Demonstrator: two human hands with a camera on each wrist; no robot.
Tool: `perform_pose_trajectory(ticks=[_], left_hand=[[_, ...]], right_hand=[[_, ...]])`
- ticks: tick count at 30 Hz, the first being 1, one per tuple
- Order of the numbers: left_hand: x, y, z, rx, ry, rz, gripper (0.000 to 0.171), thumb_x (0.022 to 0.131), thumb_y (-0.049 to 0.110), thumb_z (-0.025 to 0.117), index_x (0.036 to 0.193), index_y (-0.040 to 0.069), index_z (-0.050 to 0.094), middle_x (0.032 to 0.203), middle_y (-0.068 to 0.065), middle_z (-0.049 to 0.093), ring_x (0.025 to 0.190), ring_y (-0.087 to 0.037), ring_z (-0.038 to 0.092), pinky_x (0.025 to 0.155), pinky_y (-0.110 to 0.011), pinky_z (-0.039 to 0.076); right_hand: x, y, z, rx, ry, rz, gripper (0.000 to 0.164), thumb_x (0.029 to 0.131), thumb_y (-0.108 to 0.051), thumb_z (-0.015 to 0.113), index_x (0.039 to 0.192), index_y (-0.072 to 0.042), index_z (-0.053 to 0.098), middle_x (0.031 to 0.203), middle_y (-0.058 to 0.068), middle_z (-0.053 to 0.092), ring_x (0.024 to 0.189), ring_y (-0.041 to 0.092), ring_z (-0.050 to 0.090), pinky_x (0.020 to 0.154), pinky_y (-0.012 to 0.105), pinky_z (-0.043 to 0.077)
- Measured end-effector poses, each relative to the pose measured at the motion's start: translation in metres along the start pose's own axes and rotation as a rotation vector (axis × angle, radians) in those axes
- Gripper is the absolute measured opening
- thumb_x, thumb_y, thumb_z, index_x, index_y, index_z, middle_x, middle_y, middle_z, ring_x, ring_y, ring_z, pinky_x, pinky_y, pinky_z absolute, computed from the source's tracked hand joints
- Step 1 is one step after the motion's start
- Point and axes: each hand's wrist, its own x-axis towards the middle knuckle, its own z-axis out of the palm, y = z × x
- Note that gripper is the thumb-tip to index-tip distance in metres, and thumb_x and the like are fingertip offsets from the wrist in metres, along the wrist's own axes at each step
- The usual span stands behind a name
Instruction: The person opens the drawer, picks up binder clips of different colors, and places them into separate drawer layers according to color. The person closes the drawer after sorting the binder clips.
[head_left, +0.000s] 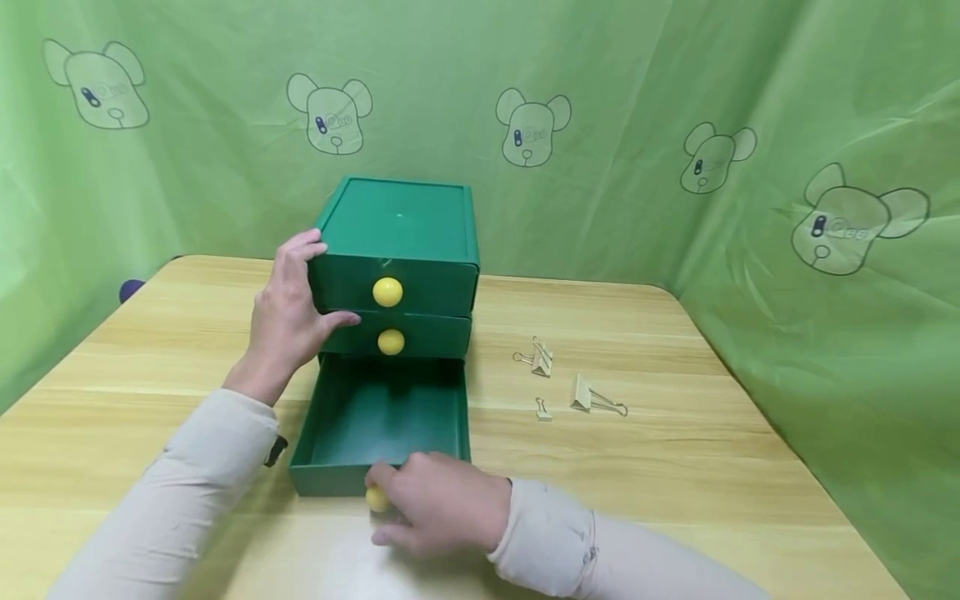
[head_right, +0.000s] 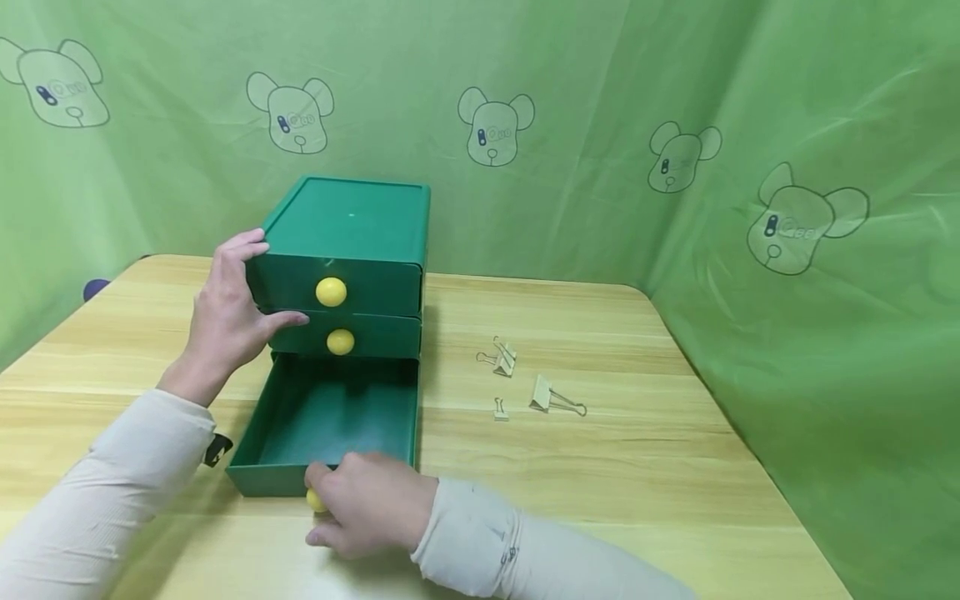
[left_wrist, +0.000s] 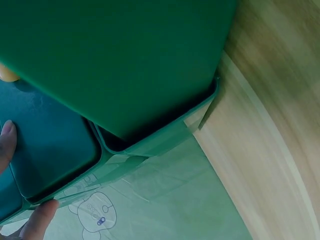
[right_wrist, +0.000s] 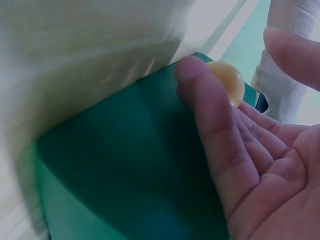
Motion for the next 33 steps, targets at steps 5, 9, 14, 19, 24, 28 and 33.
perform_pose_trajectory(ticks=[5, 9, 14, 19, 24, 28, 33], left_hand=[[0.000, 0.001, 0.000, -0.005, 0.002, -0.005, 0.095, 0.061, 0.006, 0.092, 0.134, 0.004, 0.031, 0.147, -0.016, 0.033, 0.123, -0.044, 0.044, 0.091, -0.066, 0.040], [-0.001, 0.001, 0.000, -0.009, -0.001, -0.016, 0.095, 0.062, 0.005, 0.092, 0.134, 0.005, 0.030, 0.147, -0.016, 0.033, 0.122, -0.044, 0.045, 0.091, -0.066, 0.040], [-0.001, 0.002, -0.001, -0.010, -0.003, -0.025, 0.095, 0.062, 0.005, 0.092, 0.134, 0.004, 0.030, 0.147, -0.016, 0.033, 0.123, -0.045, 0.044, 0.093, -0.067, 0.039], [0.000, 0.002, -0.001, -0.008, -0.007, -0.025, 0.095, 0.062, 0.005, 0.092, 0.135, 0.004, 0.031, 0.148, -0.016, 0.032, 0.124, -0.044, 0.043, 0.094, -0.066, 0.039], [0.000, 0.002, 0.000, -0.006, -0.007, -0.022, 0.095, 0.062, 0.005, 0.092, 0.135, 0.004, 0.030, 0.148, -0.016, 0.032, 0.124, -0.044, 0.043, 0.094, -0.066, 0.039], [0.000, 0.002, 0.000, -0.006, -0.002, -0.015, 0.095, 0.062, 0.005, 0.092, 0.134, 0.004, 0.030, 0.148, -0.016, 0.032, 0.125, -0.044, 0.043, 0.094, -0.066, 0.039], [0.000, 0.000, 0.000, -0.003, 0.004, -0.010, 0.095, 0.062, 0.006, 0.092, 0.134, 0.004, 0.030, 0.148, -0.016, 0.033, 0.125, -0.044, 0.044, 0.094, -0.066, 0.040]], right_hand=[[-0.004, -0.006, 0.003, -0.032, 0.008, -0.019, 0.039, 0.089, -0.036, 0.070, 0.115, -0.009, 0.059, 0.059, -0.012, 0.045, 0.045, -0.004, 0.040, 0.048, 0.010, 0.037], [-0.006, -0.007, 0.005, -0.038, 0.018, -0.037, 0.038, 0.088, -0.036, 0.071, 0.113, -0.010, 0.060, 0.058, -0.013, 0.045, 0.045, -0.005, 0.040, 0.046, 0.010, 0.036], [-0.008, -0.007, 0.005, -0.041, 0.033, -0.048, 0.039, 0.088, -0.036, 0.071, 0.114, -0.010, 0.060, 0.057, -0.013, 0.045, 0.044, -0.006, 0.040, 0.045, 0.010, 0.036], [-0.010, -0.007, 0.004, -0.061, 0.083, -0.086, 0.038, 0.088, -0.035, 0.072, 0.114, -0.010, 0.061, 0.058, -0.014, 0.047, 0.046, -0.008, 0.040, 0.048, 0.009, 0.038], [-0.012, -0.006, -0.003, -0.022, 0.155, -0.137, 0.033, 0.089, -0.032, 0.071, 0.112, -0.010, 0.064, 0.065, -0.014, 0.057, 0.051, -0.011, 0.045, 0.053, 0.006, 0.040], [-0.014, -0.003, -0.010, 0.038, 0.224, -0.164, 0.027, 0.089, -0.026, 0.072, 0.109, -0.008, 0.066, 0.067, -0.013, 0.057, 0.054, -0.011, 0.044, 0.056, 0.004, 0.039], [-0.020, 0.002, -0.018, 0.112, 0.303, -0.162, 0.027, 0.089, -0.024, 0.073, 0.107, -0.005, 0.066, 0.068, -0.009, 0.059, 0.057, -0.007, 0.048, 0.059, 0.005, 0.041]])
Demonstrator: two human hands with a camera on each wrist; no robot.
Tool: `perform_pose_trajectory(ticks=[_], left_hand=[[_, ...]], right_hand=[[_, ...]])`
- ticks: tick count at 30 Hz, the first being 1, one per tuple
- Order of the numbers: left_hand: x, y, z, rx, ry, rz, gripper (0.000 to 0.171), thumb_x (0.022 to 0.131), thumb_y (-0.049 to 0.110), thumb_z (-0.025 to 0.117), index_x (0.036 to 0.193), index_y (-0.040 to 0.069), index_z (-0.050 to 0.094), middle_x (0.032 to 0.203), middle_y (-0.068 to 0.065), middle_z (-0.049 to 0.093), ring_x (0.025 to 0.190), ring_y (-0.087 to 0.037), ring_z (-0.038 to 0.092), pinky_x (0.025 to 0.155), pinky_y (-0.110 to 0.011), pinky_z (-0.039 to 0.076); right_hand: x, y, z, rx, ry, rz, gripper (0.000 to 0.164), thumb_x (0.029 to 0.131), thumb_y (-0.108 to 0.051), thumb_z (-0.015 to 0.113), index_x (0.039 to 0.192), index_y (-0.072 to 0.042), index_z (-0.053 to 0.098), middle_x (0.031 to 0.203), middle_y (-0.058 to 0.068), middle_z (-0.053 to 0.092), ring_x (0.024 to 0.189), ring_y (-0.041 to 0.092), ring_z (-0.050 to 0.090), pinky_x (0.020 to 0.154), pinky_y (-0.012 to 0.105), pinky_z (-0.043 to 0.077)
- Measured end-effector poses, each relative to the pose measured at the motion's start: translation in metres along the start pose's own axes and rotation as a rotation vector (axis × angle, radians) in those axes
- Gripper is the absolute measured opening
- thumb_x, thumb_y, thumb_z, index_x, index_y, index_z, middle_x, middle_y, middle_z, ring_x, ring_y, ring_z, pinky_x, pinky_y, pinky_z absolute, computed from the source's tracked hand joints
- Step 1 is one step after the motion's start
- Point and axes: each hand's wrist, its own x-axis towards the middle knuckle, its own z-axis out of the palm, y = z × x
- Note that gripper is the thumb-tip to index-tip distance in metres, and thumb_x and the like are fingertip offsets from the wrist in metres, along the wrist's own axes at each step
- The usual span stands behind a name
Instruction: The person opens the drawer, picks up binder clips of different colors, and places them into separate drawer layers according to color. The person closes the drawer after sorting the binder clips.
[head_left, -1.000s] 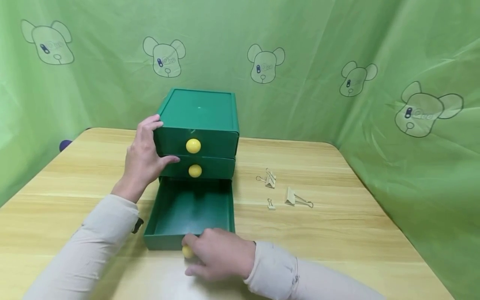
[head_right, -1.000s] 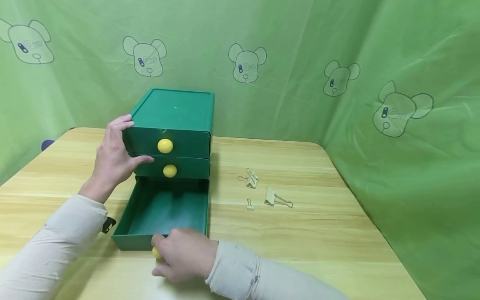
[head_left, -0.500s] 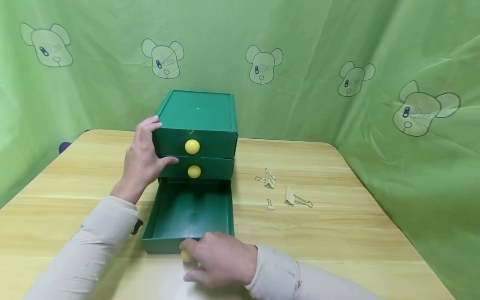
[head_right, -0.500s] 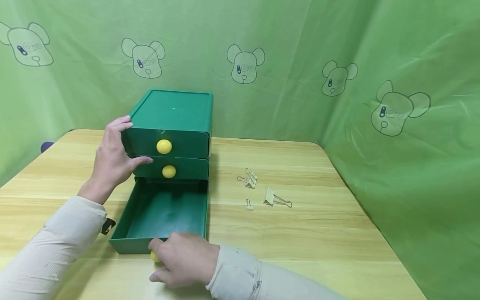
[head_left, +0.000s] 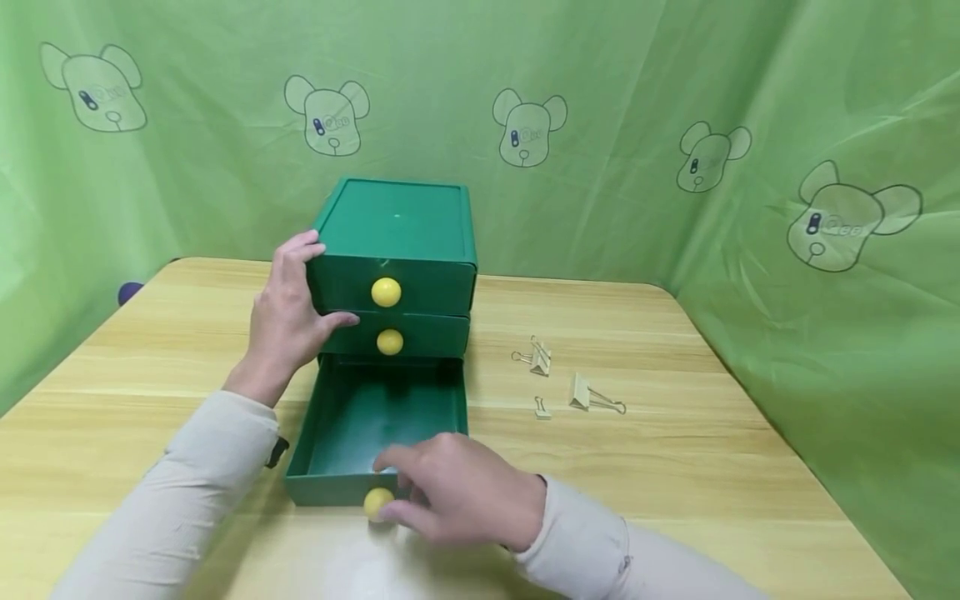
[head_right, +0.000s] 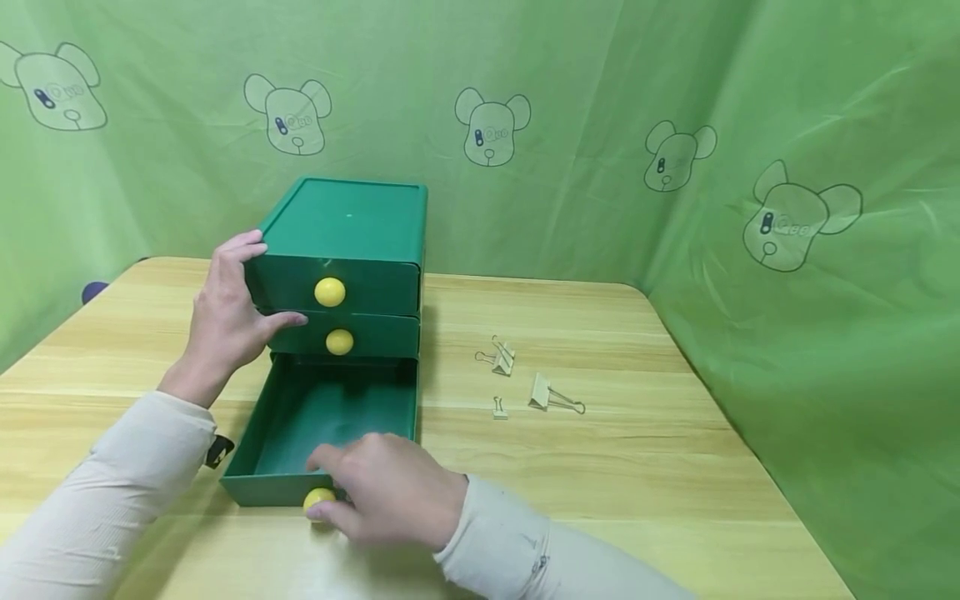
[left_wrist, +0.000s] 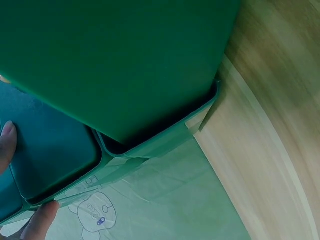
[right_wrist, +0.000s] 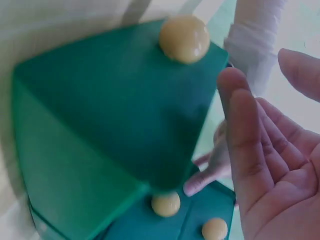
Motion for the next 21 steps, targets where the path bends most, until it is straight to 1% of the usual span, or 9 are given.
perform_pose_trajectory(ticks=[3, 9, 13, 17, 21], left_hand=[[0.000, 0.000, 0.000, 0.001, 0.000, -0.005, 0.095, 0.062, 0.005, 0.092, 0.134, 0.004, 0.030, 0.148, -0.015, 0.033, 0.123, -0.044, 0.045, 0.095, -0.065, 0.040], [0.001, 0.003, 0.003, -0.007, 0.002, 0.000, 0.094, 0.062, 0.005, 0.092, 0.134, 0.004, 0.031, 0.148, -0.015, 0.033, 0.125, -0.043, 0.044, 0.097, -0.063, 0.040], [0.002, 0.003, 0.003, -0.008, -0.002, -0.003, 0.094, 0.062, 0.005, 0.092, 0.134, 0.004, 0.031, 0.148, -0.015, 0.032, 0.119, -0.045, 0.047, 0.093, -0.063, 0.042], [0.001, 0.003, 0.001, 0.000, -0.001, -0.010, 0.095, 0.062, 0.005, 0.092, 0.135, 0.004, 0.031, 0.148, -0.015, 0.033, 0.117, -0.046, 0.048, 0.091, -0.063, 0.043], [0.001, 0.003, 0.000, -0.005, -0.003, -0.015, 0.095, 0.062, 0.004, 0.091, 0.135, 0.004, 0.031, 0.148, -0.016, 0.032, 0.121, -0.046, 0.046, 0.094, -0.064, 0.040]], right_hand=[[-0.003, 0.003, -0.007, 0.002, 0.035, 0.015, 0.028, 0.089, -0.023, 0.073, 0.109, -0.004, 0.065, 0.072, -0.006, 0.063, 0.060, -0.002, 0.054, 0.062, 0.007, 0.044], [-0.013, 0.013, -0.022, -0.034, 0.111, 0.072, 0.028, 0.088, -0.022, 0.073, 0.109, -0.005, 0.065, 0.077, -0.004, 0.065, 0.065, 0.001, 0.058, 0.065, 0.011, 0.048], [-0.021, 0.020, -0.032, 0.012, 0.159, 0.114, 0.027, 0.087, -0.019, 0.074, 0.108, -0.004, 0.064, 0.078, -0.002, 0.067, 0.066, 0.001, 0.060, 0.064, 0.015, 0.052], [-0.028, 0.028, -0.041, 0.063, 0.197, 0.147, 0.027, 0.087, -0.016, 0.074, 0.108, -0.002, 0.064, 0.079, -0.001, 0.068, 0.066, 0.001, 0.062, 0.064, 0.018, 0.054], [-0.035, 0.039, -0.047, 0.051, 0.243, 0.177, 0.027, 0.086, -0.014, 0.075, 0.106, -0.001, 0.065, 0.079, -0.001, 0.068, 0.066, 0.002, 0.062, 0.063, 0.020, 0.054]])
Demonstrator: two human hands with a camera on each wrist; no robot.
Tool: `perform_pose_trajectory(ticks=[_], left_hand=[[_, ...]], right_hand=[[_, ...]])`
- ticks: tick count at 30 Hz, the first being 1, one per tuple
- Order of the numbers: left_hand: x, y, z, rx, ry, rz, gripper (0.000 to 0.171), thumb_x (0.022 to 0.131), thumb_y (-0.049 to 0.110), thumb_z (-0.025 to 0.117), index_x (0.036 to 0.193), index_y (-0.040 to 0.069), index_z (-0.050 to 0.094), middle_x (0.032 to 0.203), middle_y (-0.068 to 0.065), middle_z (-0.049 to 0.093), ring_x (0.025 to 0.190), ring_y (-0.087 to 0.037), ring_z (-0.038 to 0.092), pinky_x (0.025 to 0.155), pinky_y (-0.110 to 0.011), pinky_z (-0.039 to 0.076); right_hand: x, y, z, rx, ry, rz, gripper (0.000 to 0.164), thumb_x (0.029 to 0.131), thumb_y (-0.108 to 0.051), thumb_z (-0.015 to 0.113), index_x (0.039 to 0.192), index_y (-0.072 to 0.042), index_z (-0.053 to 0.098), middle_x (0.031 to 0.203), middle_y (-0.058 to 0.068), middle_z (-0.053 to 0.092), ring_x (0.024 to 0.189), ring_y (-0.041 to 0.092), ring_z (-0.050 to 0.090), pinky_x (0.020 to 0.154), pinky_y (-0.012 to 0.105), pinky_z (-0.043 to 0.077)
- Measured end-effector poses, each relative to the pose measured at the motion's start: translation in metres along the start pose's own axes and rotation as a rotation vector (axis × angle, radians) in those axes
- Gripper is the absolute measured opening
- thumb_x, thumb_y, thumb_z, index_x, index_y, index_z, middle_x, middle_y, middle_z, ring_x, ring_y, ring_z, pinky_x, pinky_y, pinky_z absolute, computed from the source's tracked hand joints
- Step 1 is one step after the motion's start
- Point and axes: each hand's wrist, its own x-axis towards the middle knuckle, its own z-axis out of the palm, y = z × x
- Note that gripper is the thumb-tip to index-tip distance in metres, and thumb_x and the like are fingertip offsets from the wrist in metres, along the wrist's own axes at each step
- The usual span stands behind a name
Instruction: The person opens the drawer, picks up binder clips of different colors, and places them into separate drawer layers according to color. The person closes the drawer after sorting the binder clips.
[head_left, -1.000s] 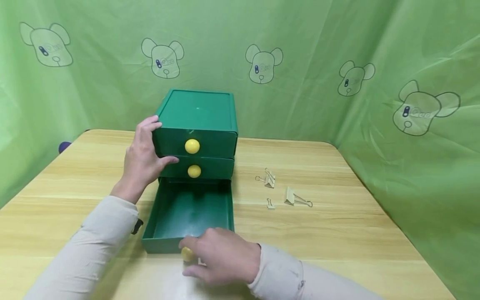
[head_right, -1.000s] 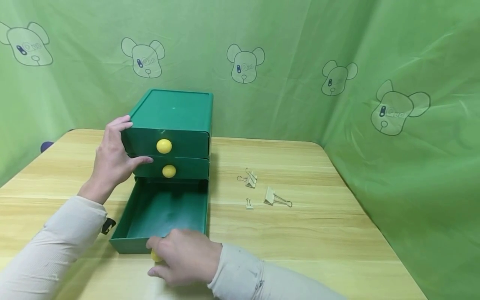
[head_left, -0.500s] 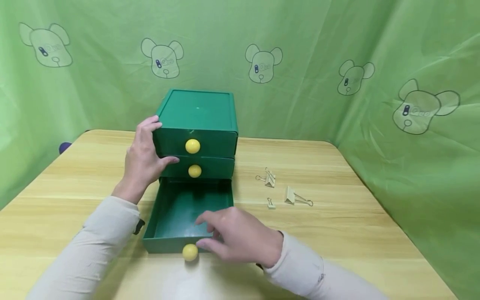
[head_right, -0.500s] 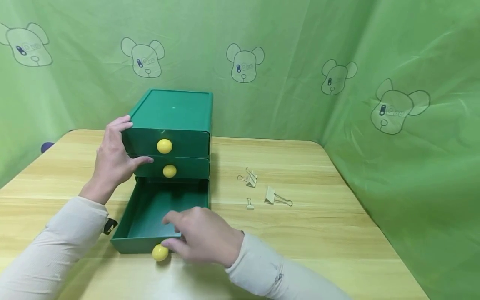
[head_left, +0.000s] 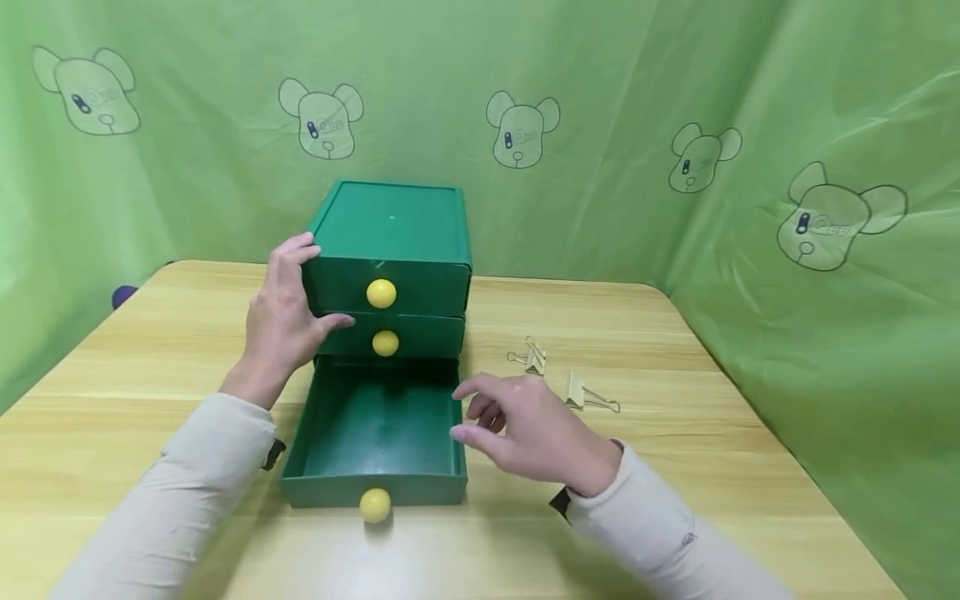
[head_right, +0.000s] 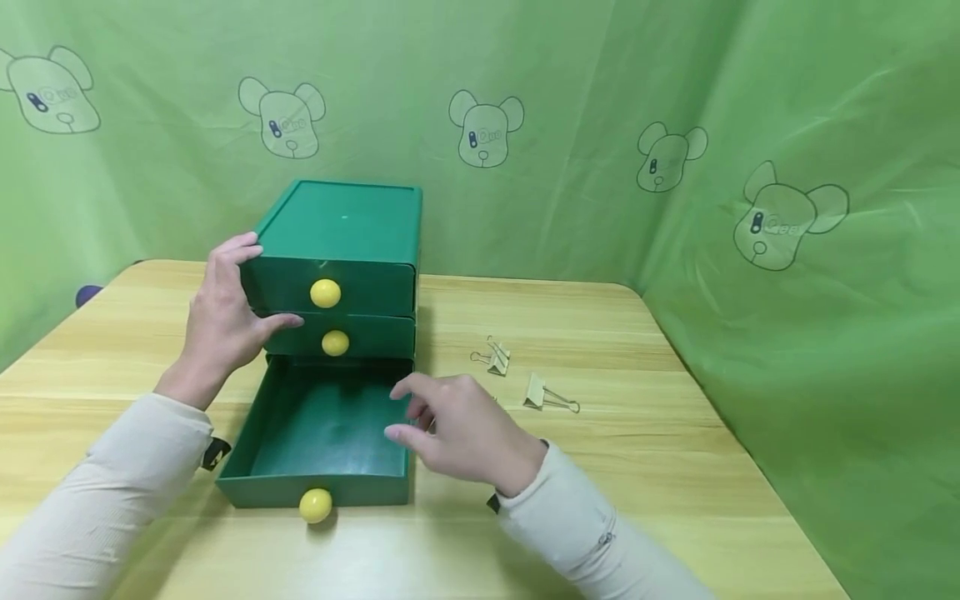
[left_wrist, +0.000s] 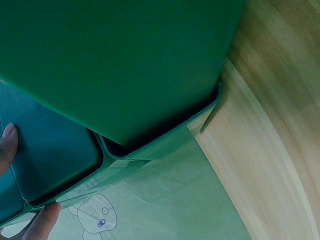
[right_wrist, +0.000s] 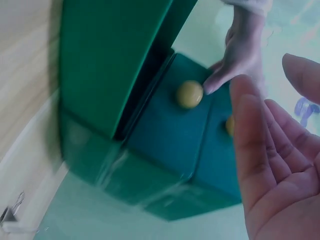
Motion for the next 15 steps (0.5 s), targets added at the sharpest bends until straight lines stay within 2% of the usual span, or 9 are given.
perform_pose_trajectory(ticks=[5, 9, 15], left_hand=[[-0.001, 0.000, 0.000, -0.001, 0.004, -0.005, 0.095, 0.062, 0.003, 0.091, 0.135, 0.004, 0.031, 0.148, -0.015, 0.032, 0.122, -0.046, 0.045, 0.095, -0.065, 0.040], [-0.001, -0.001, 0.000, 0.005, 0.009, -0.004, 0.095, 0.061, 0.003, 0.091, 0.134, 0.004, 0.031, 0.148, -0.015, 0.032, 0.123, -0.045, 0.045, 0.096, -0.064, 0.039], [-0.001, 0.001, 0.000, 0.005, 0.005, 0.000, 0.094, 0.062, 0.003, 0.091, 0.135, 0.004, 0.031, 0.148, -0.016, 0.032, 0.123, -0.045, 0.044, 0.097, -0.063, 0.039]], right_hand=[[-0.003, 0.020, -0.007, -0.030, 0.037, 0.069, 0.024, 0.085, -0.013, 0.075, 0.104, -0.003, 0.065, 0.079, -0.002, 0.068, 0.065, 0.003, 0.061, 0.063, 0.022, 0.054], [-0.006, 0.032, -0.011, -0.061, 0.027, 0.156, 0.024, 0.086, -0.016, 0.075, 0.105, -0.005, 0.065, 0.081, -0.003, 0.067, 0.068, 0.004, 0.061, 0.065, 0.024, 0.054], [-0.009, 0.049, -0.019, -0.100, 0.039, 0.243, 0.028, 0.085, -0.015, 0.076, 0.108, -0.004, 0.065, 0.087, 0.003, 0.068, 0.074, 0.011, 0.066, 0.071, 0.031, 0.056]])
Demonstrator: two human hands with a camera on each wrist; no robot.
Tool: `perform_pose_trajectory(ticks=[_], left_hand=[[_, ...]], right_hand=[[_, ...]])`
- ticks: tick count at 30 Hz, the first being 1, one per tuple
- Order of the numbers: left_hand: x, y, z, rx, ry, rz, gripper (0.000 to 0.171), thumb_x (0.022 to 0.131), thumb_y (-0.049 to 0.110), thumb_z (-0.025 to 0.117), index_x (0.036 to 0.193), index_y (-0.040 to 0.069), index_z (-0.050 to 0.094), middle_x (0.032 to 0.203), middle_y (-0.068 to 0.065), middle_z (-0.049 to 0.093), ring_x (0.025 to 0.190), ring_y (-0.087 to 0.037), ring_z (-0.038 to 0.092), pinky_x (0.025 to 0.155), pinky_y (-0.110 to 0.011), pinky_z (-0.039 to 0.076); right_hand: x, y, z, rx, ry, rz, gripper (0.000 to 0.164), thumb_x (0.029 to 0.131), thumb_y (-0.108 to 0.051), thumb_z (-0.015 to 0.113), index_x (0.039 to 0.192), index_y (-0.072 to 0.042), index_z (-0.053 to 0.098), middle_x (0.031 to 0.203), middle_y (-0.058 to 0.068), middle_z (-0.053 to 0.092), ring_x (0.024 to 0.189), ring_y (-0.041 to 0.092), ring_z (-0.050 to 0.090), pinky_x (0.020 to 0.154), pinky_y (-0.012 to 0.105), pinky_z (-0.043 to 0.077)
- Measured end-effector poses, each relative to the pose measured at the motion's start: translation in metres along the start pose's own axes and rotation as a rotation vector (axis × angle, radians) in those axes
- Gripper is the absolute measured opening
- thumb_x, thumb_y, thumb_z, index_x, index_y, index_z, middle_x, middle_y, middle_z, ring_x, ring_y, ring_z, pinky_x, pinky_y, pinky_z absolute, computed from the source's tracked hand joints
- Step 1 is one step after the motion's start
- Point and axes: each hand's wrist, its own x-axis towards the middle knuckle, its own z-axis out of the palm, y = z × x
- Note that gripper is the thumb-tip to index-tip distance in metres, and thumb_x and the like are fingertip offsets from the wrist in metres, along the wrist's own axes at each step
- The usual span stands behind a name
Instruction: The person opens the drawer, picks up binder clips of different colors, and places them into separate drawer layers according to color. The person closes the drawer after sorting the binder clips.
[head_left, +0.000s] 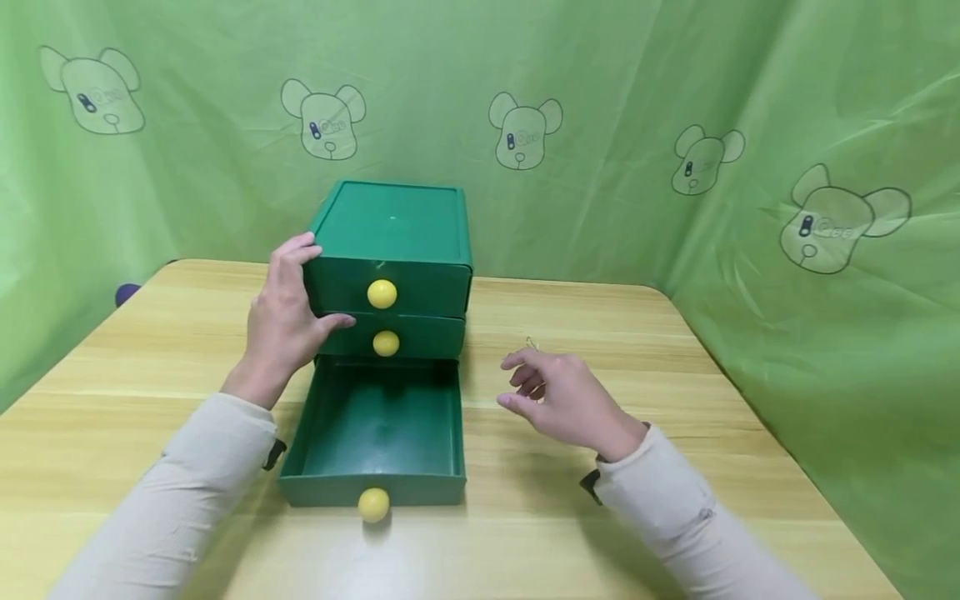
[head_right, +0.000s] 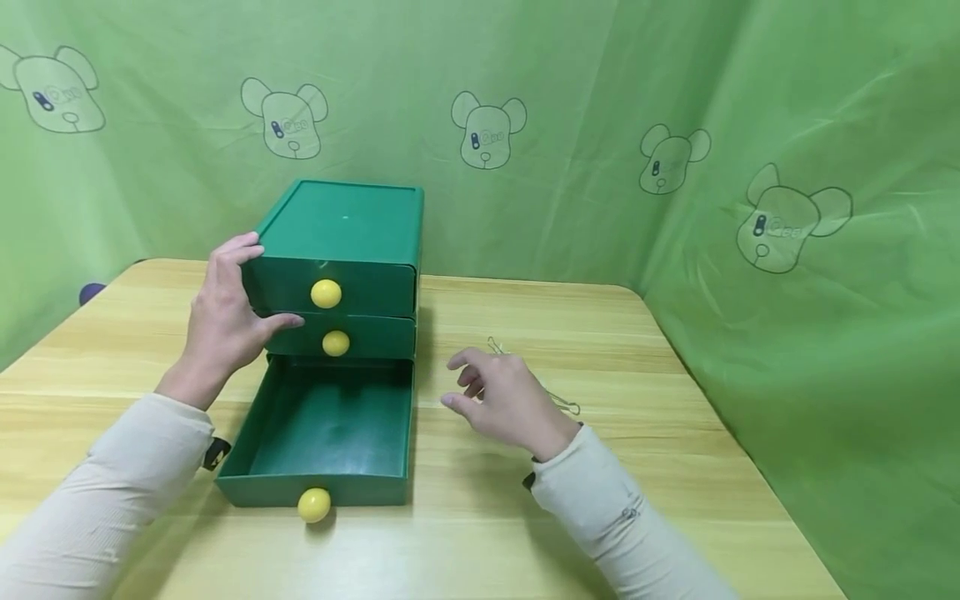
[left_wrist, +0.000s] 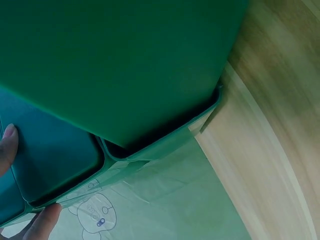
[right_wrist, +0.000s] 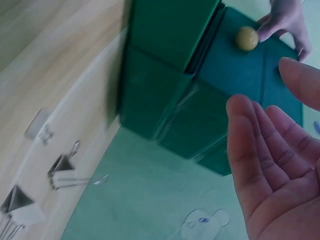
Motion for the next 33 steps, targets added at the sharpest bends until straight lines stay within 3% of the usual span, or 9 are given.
perform_pose_trajectory(ticks=[8, 19, 28, 33], left_hand=[[-0.002, -0.003, 0.000, 0.005, -0.002, -0.006, 0.094, 0.062, 0.003, 0.091, 0.134, 0.004, 0.031, 0.148, -0.016, 0.032, 0.120, -0.047, 0.046, 0.095, -0.065, 0.040], [-0.003, -0.005, 0.002, -0.004, 0.003, 0.013, 0.095, 0.062, 0.004, 0.092, 0.135, 0.005, 0.031, 0.148, -0.015, 0.033, 0.122, -0.045, 0.046, 0.093, -0.064, 0.041], [-0.002, -0.006, 0.002, -0.006, 0.023, 0.041, 0.096, 0.060, 0.004, 0.092, 0.134, 0.005, 0.032, 0.147, -0.016, 0.034, 0.123, -0.043, 0.045, 0.091, -0.064, 0.043], [0.000, -0.006, 0.002, -0.004, 0.020, 0.040, 0.096, 0.060, 0.004, 0.092, 0.134, 0.005, 0.031, 0.147, -0.016, 0.034, 0.124, -0.043, 0.045, 0.090, -0.064, 0.043]], right_hand=[[0.004, 0.031, -0.001, -0.029, 0.014, 0.083, 0.030, 0.086, -0.015, 0.075, 0.111, -0.001, 0.064, 0.102, 0.012, 0.069, 0.091, 0.026, 0.067, 0.081, 0.041, 0.055], [0.004, 0.065, 0.000, -0.085, 0.007, 0.186, 0.037, 0.085, -0.015, 0.075, 0.115, 0.002, 0.063, 0.114, 0.019, 0.066, 0.100, 0.034, 0.064, 0.086, 0.048, 0.053], [0.002, 0.081, -0.002, -0.108, -0.056, 0.275, 0.043, 0.086, -0.018, 0.074, 0.121, 0.002, 0.060, 0.120, 0.021, 0.063, 0.106, 0.038, 0.060, 0.090, 0.053, 0.049], [0.000, 0.087, -0.002, -0.128, -0.086, 0.272, 0.044, 0.086, -0.017, 0.074, 0.122, 0.003, 0.059, 0.120, 0.022, 0.062, 0.109, 0.040, 0.059, 0.092, 0.054, 0.048]])
